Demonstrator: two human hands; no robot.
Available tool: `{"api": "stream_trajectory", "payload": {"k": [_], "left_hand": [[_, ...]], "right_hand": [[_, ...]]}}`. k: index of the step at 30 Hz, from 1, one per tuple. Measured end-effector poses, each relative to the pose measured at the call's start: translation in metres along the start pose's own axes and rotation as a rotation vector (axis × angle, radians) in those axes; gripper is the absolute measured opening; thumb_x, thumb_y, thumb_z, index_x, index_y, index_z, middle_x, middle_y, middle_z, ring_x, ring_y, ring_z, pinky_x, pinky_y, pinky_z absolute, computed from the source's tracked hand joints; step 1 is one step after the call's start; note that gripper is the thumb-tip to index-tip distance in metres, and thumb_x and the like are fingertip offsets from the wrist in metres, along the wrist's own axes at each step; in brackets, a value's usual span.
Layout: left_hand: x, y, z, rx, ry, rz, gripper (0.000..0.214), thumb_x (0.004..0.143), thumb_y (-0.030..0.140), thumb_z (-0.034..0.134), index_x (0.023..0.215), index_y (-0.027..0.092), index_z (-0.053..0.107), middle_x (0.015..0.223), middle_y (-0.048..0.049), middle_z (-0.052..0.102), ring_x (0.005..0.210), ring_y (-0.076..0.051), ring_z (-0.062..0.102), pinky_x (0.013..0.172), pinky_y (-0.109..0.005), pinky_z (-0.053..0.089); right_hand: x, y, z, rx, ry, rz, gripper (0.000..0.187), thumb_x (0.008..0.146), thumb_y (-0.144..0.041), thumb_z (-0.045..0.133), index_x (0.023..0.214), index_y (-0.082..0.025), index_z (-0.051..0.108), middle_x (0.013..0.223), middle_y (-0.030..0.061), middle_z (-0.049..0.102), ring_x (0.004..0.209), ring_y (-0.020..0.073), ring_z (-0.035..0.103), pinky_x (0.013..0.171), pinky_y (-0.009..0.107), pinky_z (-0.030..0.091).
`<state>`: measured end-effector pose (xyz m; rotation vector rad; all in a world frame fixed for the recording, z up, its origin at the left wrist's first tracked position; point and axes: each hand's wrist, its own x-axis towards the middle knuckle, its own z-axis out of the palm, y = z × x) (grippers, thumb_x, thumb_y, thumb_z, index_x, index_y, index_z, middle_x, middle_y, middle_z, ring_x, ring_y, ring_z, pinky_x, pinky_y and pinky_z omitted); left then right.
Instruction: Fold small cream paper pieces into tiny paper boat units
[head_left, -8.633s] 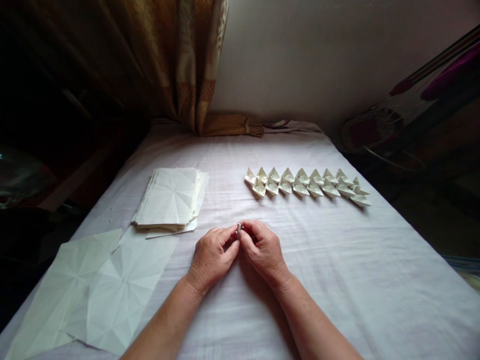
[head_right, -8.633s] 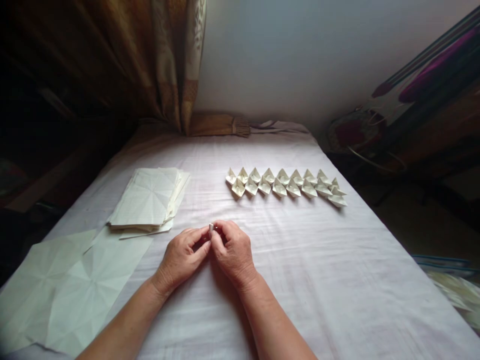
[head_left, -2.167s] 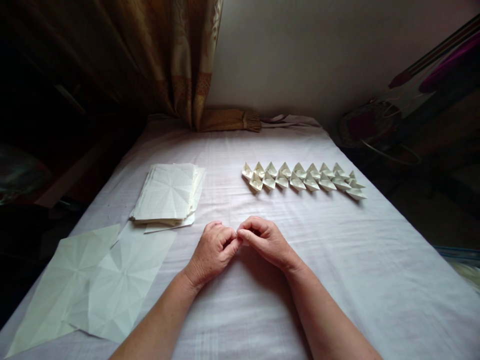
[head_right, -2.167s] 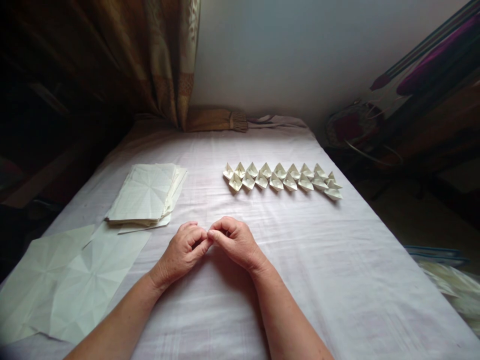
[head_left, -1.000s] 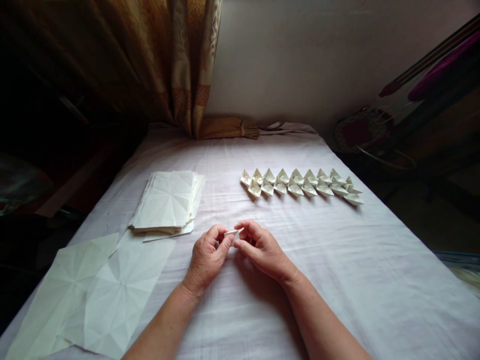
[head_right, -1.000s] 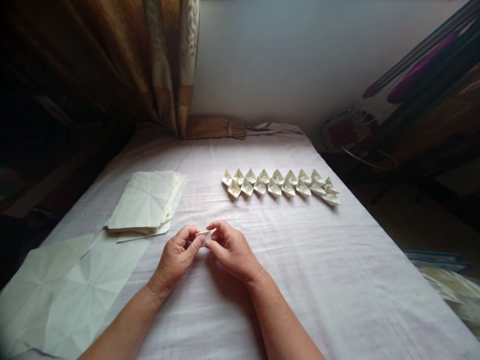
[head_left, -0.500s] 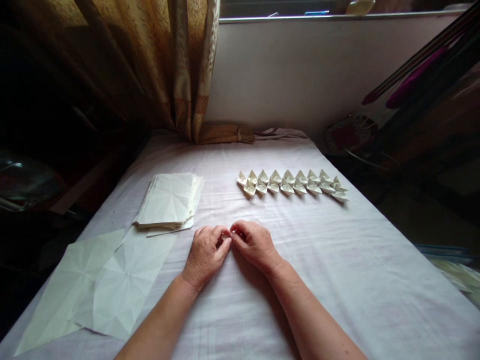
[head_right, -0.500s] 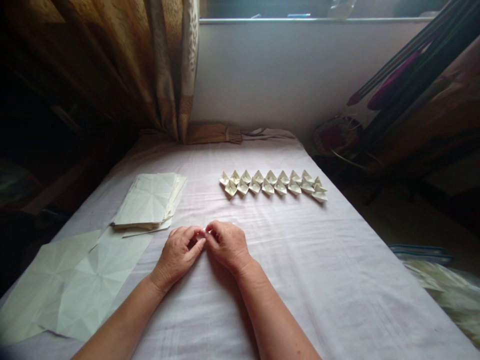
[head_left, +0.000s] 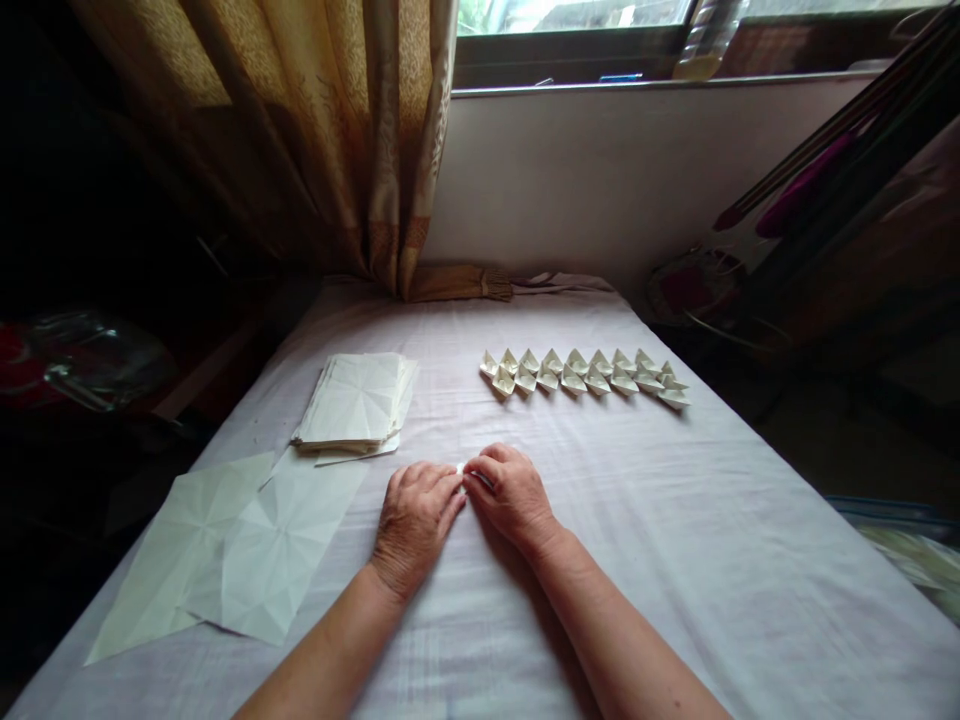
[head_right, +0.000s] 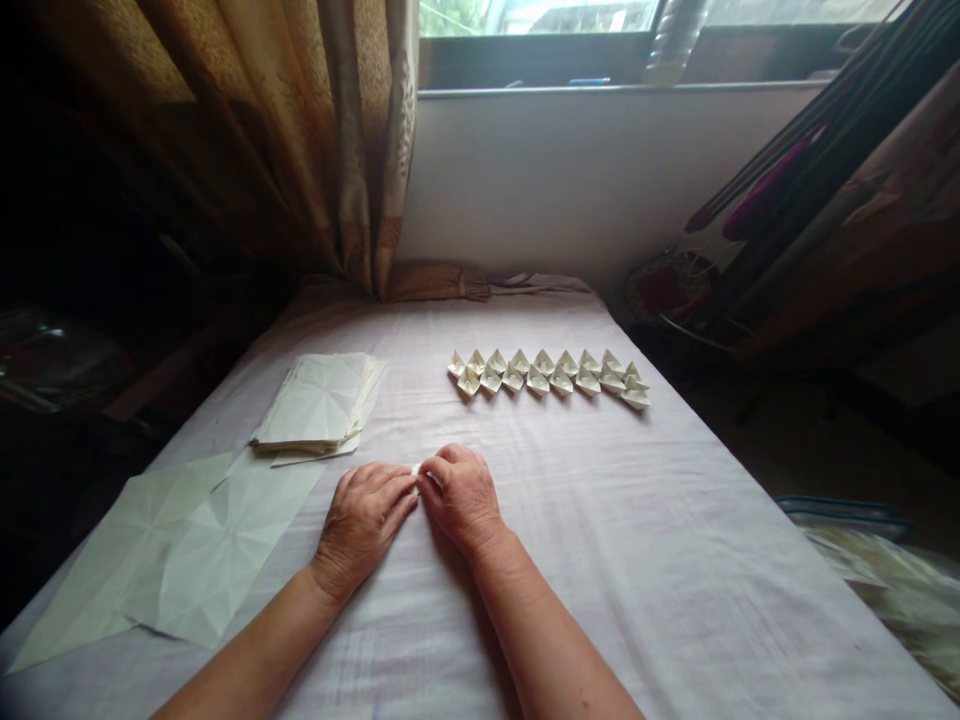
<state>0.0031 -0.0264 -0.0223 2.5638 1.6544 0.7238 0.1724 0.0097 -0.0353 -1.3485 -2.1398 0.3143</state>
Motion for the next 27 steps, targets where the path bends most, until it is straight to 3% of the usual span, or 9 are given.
{"api": "stream_trajectory", "payload": {"k": [5, 9, 14, 19, 27], "left_hand": [[-0.009, -0.010, -0.008, 0.022, -0.096, 0.162, 0.035, 0.093, 0.027, 0.054, 0.127, 0.021, 0.060, 0.124, -0.0071, 0.068, 0.114, -0.027, 0.058, 0.100, -0.045, 0.040], [-0.011, -0.022, -0.014, 0.001, -0.165, 0.234, 0.039, 0.095, 0.030, 0.051, 0.133, 0.024, 0.057, 0.131, -0.0065, 0.064, 0.119, -0.026, 0.056, 0.103, -0.046, 0.040], [-0.009, -0.031, -0.018, -0.030, -0.203, 0.299, 0.037, 0.096, 0.030, 0.048, 0.131, 0.027, 0.059, 0.134, -0.0054, 0.062, 0.121, -0.026, 0.055, 0.105, -0.046, 0.039], [-0.004, -0.025, -0.023, 0.012, -0.219, 0.326, 0.033, 0.095, 0.031, 0.051, 0.125, 0.027, 0.062, 0.129, -0.0051, 0.065, 0.117, -0.027, 0.056, 0.107, -0.050, 0.033], [-0.001, -0.018, -0.021, 0.033, -0.210, 0.280, 0.030, 0.094, 0.030, 0.053, 0.121, 0.027, 0.063, 0.124, -0.0043, 0.067, 0.116, -0.027, 0.055, 0.110, -0.051, 0.028]], "right_hand": [[-0.014, -0.005, -0.009, -0.140, -0.060, -0.101, 0.019, 0.091, -0.025, 0.057, 0.106, -0.026, 0.069, 0.102, 0.0063, 0.067, 0.091, 0.0215, 0.056, 0.079, 0.033, 0.040], [-0.020, -0.007, -0.016, -0.179, -0.109, -0.129, 0.027, 0.093, -0.027, 0.055, 0.117, -0.025, 0.065, 0.109, 0.0077, 0.065, 0.096, 0.0230, 0.054, 0.082, 0.035, 0.040], [-0.020, -0.005, -0.018, -0.172, -0.123, -0.134, 0.028, 0.093, -0.026, 0.053, 0.119, -0.025, 0.064, 0.111, 0.0082, 0.065, 0.098, 0.0229, 0.055, 0.083, 0.035, 0.040], [-0.017, -0.005, -0.019, -0.165, -0.147, -0.122, 0.026, 0.094, -0.024, 0.052, 0.117, -0.025, 0.066, 0.110, 0.0081, 0.065, 0.096, 0.0220, 0.056, 0.082, 0.034, 0.040], [-0.016, -0.005, -0.019, -0.190, -0.153, -0.131, 0.027, 0.096, -0.024, 0.048, 0.116, -0.024, 0.065, 0.110, 0.0088, 0.065, 0.096, 0.0217, 0.055, 0.082, 0.034, 0.040]]}}
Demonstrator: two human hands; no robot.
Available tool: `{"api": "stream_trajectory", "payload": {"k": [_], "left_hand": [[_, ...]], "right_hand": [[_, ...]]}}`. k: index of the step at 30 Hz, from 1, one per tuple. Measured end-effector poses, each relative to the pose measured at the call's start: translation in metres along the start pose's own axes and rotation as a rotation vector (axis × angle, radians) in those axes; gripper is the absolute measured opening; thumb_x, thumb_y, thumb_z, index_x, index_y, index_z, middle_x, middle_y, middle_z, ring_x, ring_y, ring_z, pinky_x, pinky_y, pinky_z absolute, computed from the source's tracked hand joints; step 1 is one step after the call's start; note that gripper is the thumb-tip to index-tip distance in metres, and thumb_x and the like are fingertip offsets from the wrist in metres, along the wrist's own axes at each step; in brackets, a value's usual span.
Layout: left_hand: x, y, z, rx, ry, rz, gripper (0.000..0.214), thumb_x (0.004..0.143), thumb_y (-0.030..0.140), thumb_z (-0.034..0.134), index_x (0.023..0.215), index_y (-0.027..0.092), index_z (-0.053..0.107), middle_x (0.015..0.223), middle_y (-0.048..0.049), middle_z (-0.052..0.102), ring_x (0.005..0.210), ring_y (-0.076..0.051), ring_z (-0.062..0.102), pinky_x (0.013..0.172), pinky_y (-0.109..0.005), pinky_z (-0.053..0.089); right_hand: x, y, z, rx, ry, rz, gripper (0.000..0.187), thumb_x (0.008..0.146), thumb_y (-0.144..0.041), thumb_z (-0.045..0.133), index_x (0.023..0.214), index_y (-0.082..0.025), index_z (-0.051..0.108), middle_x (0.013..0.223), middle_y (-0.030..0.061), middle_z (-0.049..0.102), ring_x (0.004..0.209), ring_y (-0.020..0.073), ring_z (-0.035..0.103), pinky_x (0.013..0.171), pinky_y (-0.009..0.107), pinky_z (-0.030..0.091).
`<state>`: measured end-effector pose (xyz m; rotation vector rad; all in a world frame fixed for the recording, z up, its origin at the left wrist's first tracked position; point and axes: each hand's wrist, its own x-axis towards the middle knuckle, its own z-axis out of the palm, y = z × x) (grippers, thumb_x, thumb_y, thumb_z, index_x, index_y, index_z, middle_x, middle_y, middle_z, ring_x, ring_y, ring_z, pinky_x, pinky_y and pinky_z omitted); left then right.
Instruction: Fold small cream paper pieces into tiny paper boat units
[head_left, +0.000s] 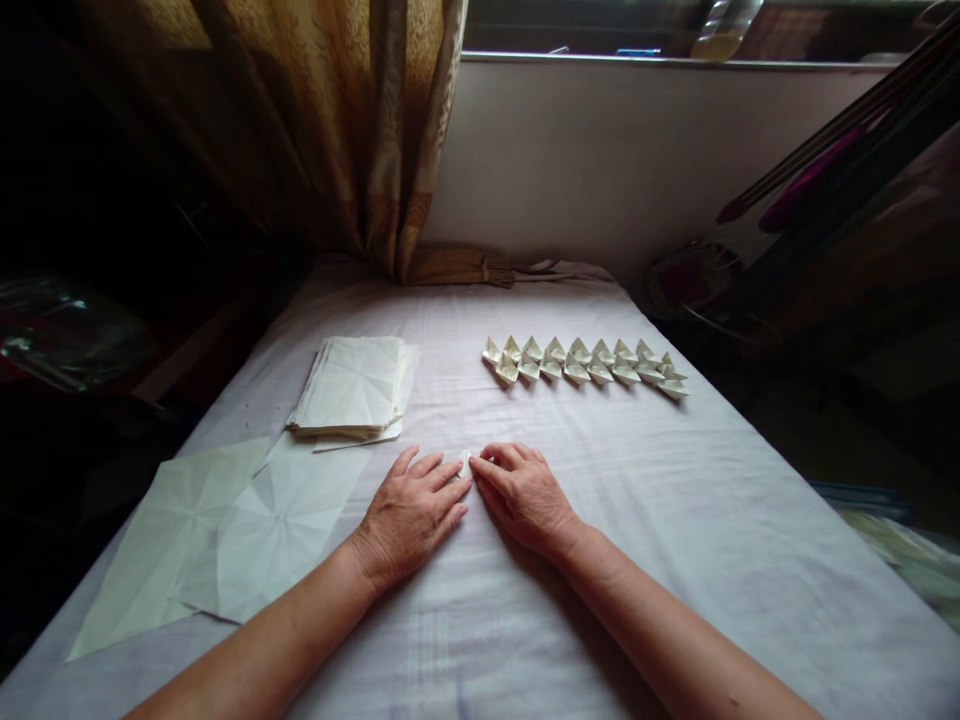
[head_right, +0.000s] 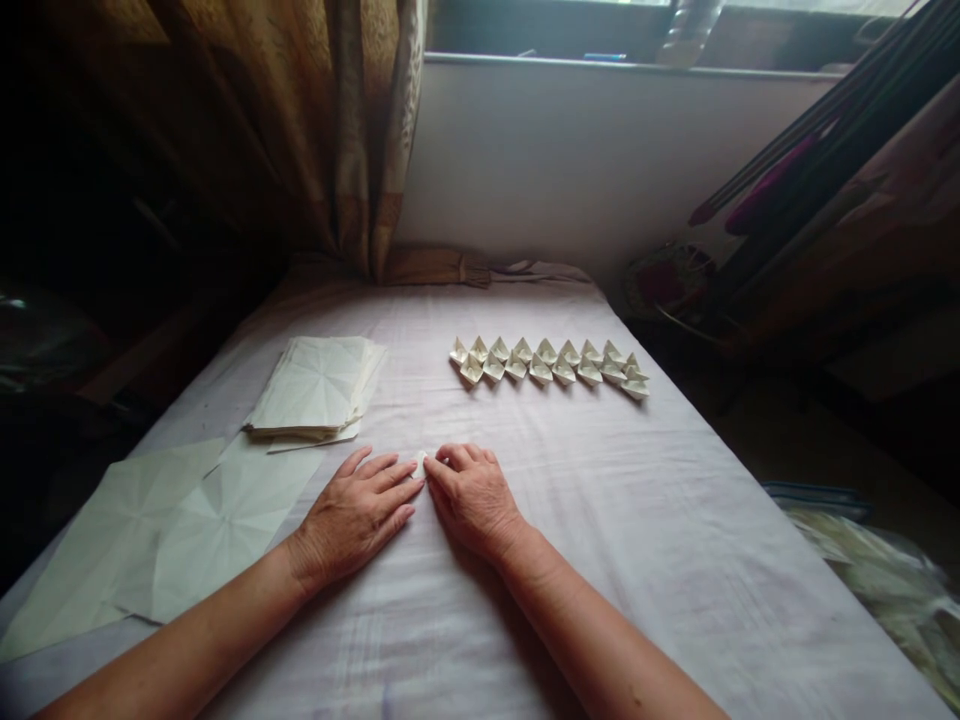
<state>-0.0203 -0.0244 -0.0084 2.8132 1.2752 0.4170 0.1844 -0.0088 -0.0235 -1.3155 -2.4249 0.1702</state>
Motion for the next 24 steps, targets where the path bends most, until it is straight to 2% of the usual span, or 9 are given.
{"api": "stream_trajectory", "payload": {"k": [8, 12, 15, 19, 24], "left_hand": [[-0.015, 0.002, 0.004, 0.077, 0.076, 0.000, 0.032, 0.095, 0.034, 0.051, 0.125, 0.028, 0.062, 0.128, -0.0032, 0.065, 0.117, -0.028, 0.054, 0.107, -0.050, 0.030], [-0.017, 0.002, 0.008, 0.087, 0.107, -0.019, 0.031, 0.095, 0.034, 0.052, 0.124, 0.029, 0.062, 0.127, -0.0017, 0.065, 0.116, -0.026, 0.055, 0.108, -0.047, 0.030], [-0.016, 0.002, 0.011, 0.065, 0.127, -0.025, 0.029, 0.095, 0.033, 0.052, 0.121, 0.028, 0.063, 0.125, -0.0019, 0.066, 0.116, -0.024, 0.055, 0.110, -0.046, 0.028], [-0.014, 0.001, 0.014, 0.050, 0.140, -0.028, 0.027, 0.096, 0.031, 0.051, 0.119, 0.026, 0.063, 0.124, -0.0026, 0.066, 0.117, -0.023, 0.055, 0.113, -0.046, 0.026], [-0.012, 0.000, 0.014, 0.024, 0.166, -0.025, 0.022, 0.094, 0.029, 0.052, 0.111, 0.025, 0.066, 0.119, -0.0025, 0.067, 0.114, -0.022, 0.057, 0.113, -0.045, 0.027]], "right_hand": [[-0.010, -0.004, -0.002, -0.043, -0.001, -0.048, 0.029, 0.098, -0.029, 0.046, 0.121, -0.027, 0.063, 0.118, 0.0085, 0.062, 0.104, 0.0227, 0.053, 0.087, 0.036, 0.037], [-0.010, -0.005, -0.003, -0.069, -0.047, -0.045, 0.031, 0.096, -0.033, 0.049, 0.124, -0.027, 0.061, 0.122, 0.0093, 0.060, 0.108, 0.0238, 0.052, 0.091, 0.037, 0.036], [-0.008, -0.003, -0.002, -0.085, -0.089, -0.055, 0.037, 0.096, -0.040, 0.049, 0.131, -0.030, 0.057, 0.134, 0.0102, 0.055, 0.120, 0.0262, 0.048, 0.098, 0.041, 0.032], [-0.003, -0.001, 0.001, -0.117, -0.134, 0.001, 0.043, 0.096, -0.050, 0.046, 0.136, -0.035, 0.053, 0.148, 0.0107, 0.044, 0.135, 0.0302, 0.037, 0.106, 0.048, 0.024], [0.006, 0.000, 0.004, -0.118, -0.167, 0.054, 0.049, 0.097, -0.056, 0.041, 0.138, -0.033, 0.052, 0.153, 0.0125, 0.039, 0.140, 0.0299, 0.033, 0.109, 0.049, 0.023]]}}
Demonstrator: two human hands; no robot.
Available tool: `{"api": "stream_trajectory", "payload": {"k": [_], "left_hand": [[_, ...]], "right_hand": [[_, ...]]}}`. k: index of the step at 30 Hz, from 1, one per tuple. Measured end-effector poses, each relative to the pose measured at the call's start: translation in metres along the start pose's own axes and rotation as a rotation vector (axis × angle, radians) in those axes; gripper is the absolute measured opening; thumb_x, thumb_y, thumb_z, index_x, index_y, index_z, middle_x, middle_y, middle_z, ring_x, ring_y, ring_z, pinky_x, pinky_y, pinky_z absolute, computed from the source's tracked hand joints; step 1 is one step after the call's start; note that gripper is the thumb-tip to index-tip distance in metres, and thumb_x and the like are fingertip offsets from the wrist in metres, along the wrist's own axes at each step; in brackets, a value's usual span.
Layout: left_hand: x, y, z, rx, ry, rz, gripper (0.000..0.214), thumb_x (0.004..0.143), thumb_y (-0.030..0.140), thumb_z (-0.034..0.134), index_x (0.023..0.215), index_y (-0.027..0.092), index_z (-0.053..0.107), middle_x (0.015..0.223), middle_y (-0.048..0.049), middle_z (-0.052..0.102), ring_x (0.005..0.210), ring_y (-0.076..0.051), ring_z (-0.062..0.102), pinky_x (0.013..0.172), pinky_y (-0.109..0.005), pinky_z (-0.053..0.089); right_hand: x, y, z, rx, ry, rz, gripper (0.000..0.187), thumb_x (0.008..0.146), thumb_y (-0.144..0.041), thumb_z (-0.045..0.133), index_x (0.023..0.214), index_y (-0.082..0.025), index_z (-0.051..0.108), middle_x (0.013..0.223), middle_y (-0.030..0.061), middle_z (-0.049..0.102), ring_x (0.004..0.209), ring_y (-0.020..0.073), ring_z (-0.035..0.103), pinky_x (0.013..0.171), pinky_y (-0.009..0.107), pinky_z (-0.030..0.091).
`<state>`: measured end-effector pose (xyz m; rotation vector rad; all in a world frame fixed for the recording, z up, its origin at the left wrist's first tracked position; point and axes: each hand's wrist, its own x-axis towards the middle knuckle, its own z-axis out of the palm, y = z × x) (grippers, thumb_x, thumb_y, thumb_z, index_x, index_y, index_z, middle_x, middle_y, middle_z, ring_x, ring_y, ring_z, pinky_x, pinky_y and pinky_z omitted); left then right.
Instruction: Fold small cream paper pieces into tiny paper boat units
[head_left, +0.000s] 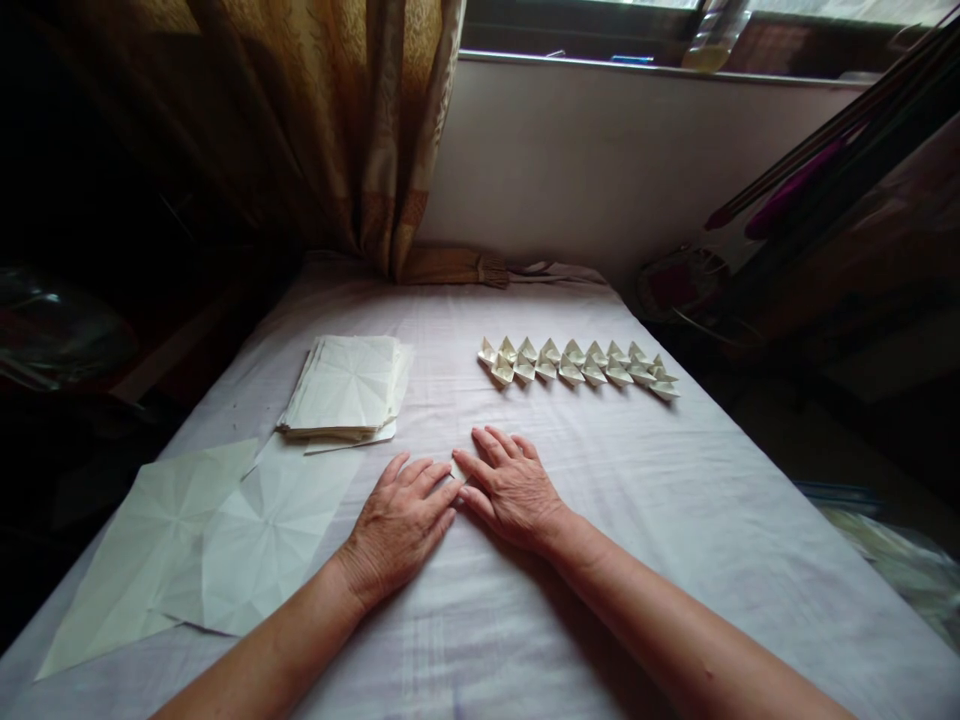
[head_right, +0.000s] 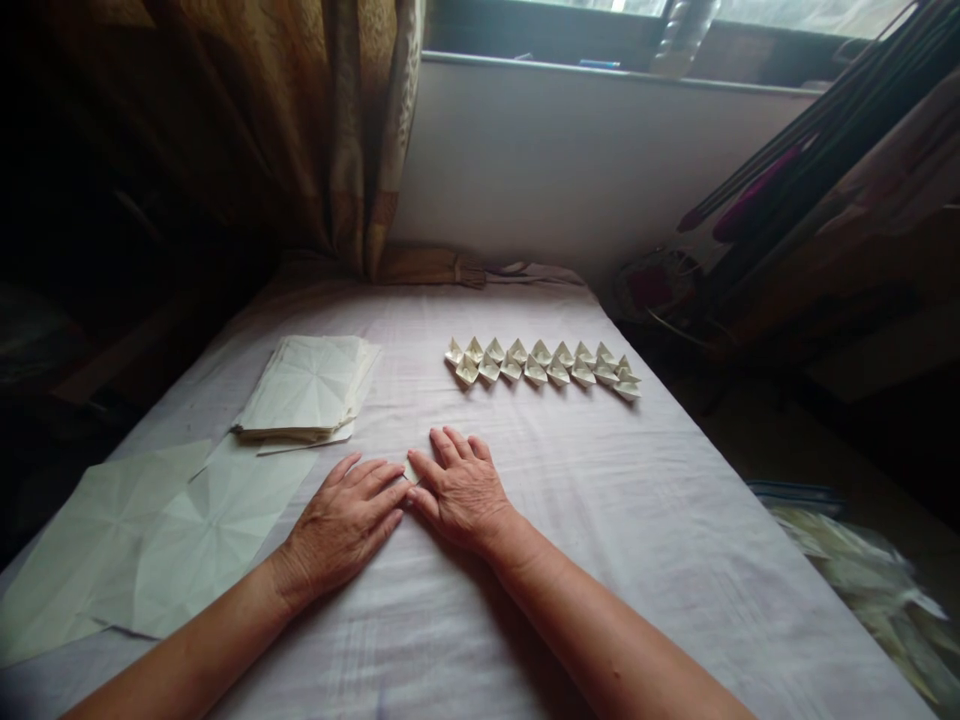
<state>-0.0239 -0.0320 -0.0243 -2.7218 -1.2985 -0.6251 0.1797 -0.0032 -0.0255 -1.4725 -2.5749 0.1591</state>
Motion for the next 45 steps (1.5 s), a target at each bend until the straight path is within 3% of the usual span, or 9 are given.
{"api": "stream_trajectory", "payload": {"k": [10, 18, 30, 39, 45], "left_hand": [[0.000, 0.001, 0.001, -0.001, 0.011, -0.004, 0.026, 0.093, 0.028, 0.054, 0.116, 0.028, 0.065, 0.121, -0.0027, 0.066, 0.115, -0.024, 0.055, 0.112, -0.047, 0.028], [-0.001, 0.003, 0.002, 0.024, 0.013, -0.003, 0.025, 0.094, 0.027, 0.051, 0.114, 0.025, 0.065, 0.121, -0.0046, 0.066, 0.115, -0.025, 0.056, 0.112, -0.049, 0.028], [0.000, 0.004, 0.002, 0.043, 0.011, 0.001, 0.027, 0.089, 0.023, 0.057, 0.115, 0.024, 0.066, 0.120, -0.0057, 0.067, 0.114, -0.025, 0.056, 0.111, -0.049, 0.028], [-0.005, -0.003, -0.001, -0.036, -0.009, 0.020, 0.033, 0.091, 0.022, 0.051, 0.122, 0.024, 0.063, 0.125, -0.0053, 0.067, 0.117, -0.026, 0.057, 0.110, -0.050, 0.031], [-0.007, -0.003, 0.006, -0.061, 0.015, -0.027, 0.031, 0.090, 0.020, 0.050, 0.119, 0.018, 0.062, 0.127, -0.0078, 0.066, 0.120, -0.025, 0.056, 0.113, -0.048, 0.029]], "right_hand": [[-0.026, -0.001, 0.001, -0.014, -0.043, 0.042, 0.058, 0.094, -0.060, 0.044, 0.145, -0.032, 0.044, 0.157, 0.0130, 0.031, 0.144, 0.0299, 0.027, 0.113, 0.050, 0.021], [-0.009, -0.007, 0.001, 0.030, -0.051, 0.090, 0.058, 0.093, -0.060, 0.044, 0.142, -0.029, 0.047, 0.156, 0.0125, 0.033, 0.145, 0.0304, 0.027, 0.113, 0.052, 0.019], [-0.026, -0.010, 0.002, 0.012, -0.067, 0.109, 0.056, 0.094, -0.052, 0.047, 0.146, -0.032, 0.042, 0.157, 0.0110, 0.032, 0.144, 0.0295, 0.027, 0.114, 0.051, 0.018], [-0.036, -0.012, -0.001, 0.028, -0.081, 0.036, 0.052, 0.095, -0.051, 0.047, 0.144, -0.034, 0.045, 0.156, 0.0122, 0.034, 0.143, 0.0301, 0.030, 0.113, 0.050, 0.019], [-0.028, -0.019, -0.014, -0.012, -0.059, -0.040, 0.048, 0.095, -0.046, 0.047, 0.140, -0.028, 0.050, 0.150, 0.0111, 0.043, 0.141, 0.0312, 0.031, 0.114, 0.054, 0.016]]}}
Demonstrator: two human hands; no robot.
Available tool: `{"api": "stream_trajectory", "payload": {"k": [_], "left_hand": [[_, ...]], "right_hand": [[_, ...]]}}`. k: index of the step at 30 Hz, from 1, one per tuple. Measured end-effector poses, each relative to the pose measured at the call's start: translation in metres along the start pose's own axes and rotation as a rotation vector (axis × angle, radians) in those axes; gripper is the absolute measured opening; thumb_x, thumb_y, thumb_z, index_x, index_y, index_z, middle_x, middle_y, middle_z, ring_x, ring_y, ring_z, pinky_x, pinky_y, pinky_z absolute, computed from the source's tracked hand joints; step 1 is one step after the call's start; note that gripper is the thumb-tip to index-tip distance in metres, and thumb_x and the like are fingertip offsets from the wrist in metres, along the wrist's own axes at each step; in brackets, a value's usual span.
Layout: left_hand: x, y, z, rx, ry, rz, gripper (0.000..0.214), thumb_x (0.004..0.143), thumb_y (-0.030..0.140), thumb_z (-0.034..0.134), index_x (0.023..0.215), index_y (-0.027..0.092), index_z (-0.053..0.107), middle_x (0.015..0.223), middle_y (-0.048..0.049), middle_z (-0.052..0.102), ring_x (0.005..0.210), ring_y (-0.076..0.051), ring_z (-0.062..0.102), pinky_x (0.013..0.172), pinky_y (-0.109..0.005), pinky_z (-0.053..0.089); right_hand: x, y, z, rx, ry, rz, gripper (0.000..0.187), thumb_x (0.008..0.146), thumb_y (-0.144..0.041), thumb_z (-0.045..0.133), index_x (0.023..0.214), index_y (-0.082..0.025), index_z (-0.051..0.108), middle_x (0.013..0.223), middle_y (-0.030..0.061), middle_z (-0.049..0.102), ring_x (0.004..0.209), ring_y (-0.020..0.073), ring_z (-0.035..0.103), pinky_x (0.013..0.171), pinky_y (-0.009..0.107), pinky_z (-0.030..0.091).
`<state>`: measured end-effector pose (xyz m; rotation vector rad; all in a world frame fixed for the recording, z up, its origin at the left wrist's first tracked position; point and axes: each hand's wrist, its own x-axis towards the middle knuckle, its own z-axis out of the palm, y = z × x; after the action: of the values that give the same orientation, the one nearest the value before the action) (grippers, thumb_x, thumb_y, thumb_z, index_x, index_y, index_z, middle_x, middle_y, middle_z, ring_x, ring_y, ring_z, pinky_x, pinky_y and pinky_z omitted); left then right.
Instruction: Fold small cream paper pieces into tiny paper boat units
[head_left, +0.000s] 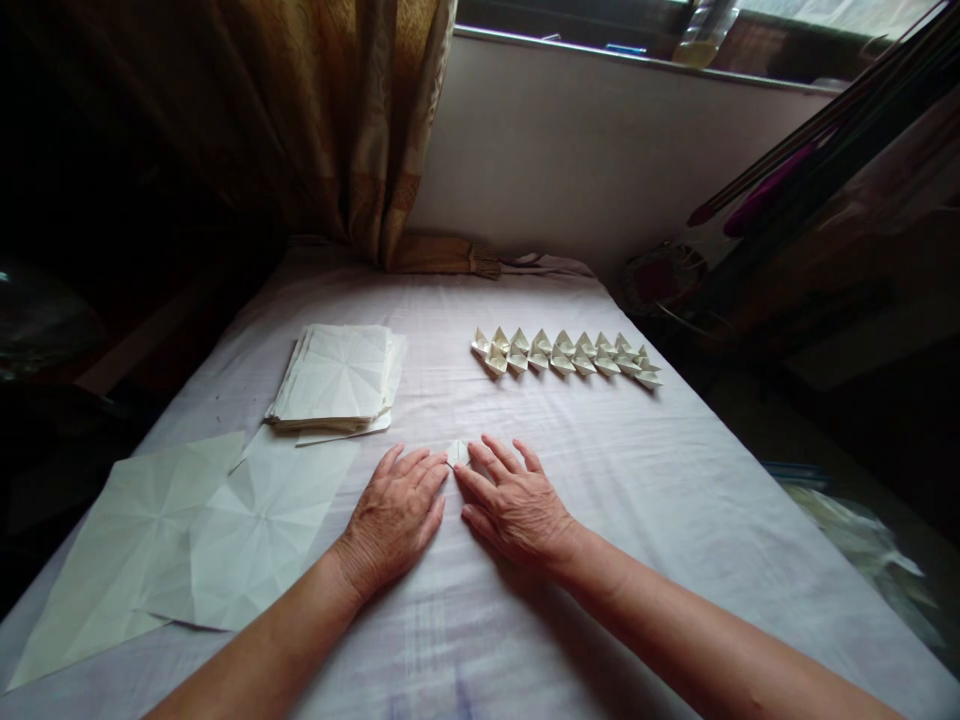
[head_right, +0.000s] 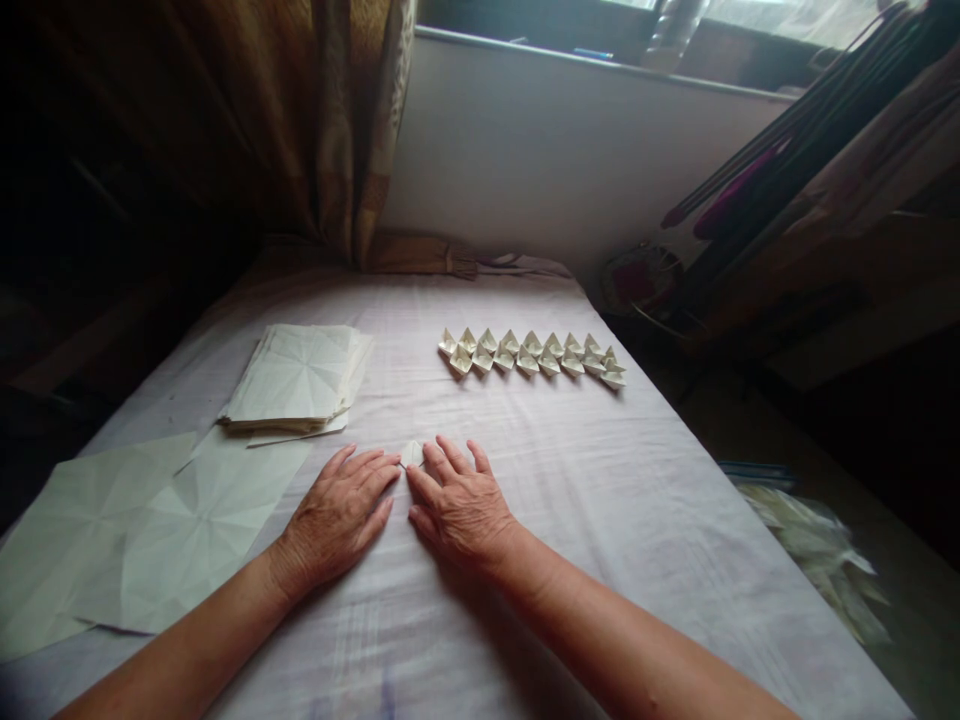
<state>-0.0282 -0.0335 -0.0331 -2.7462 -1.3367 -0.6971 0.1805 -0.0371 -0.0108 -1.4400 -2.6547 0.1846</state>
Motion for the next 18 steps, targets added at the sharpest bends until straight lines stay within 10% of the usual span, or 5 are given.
{"api": "stream_trajectory", "payload": {"k": [18], "left_hand": [[-0.001, 0.000, 0.001, -0.006, 0.024, -0.022, 0.030, 0.087, 0.018, 0.051, 0.116, 0.021, 0.061, 0.123, -0.0069, 0.067, 0.119, -0.025, 0.056, 0.112, -0.049, 0.033]], "right_hand": [[0.023, -0.002, 0.003, -0.030, 0.040, 0.107, 0.043, 0.096, -0.047, 0.046, 0.134, -0.028, 0.054, 0.153, 0.0144, 0.039, 0.141, 0.0326, 0.032, 0.107, 0.051, 0.027]]}}
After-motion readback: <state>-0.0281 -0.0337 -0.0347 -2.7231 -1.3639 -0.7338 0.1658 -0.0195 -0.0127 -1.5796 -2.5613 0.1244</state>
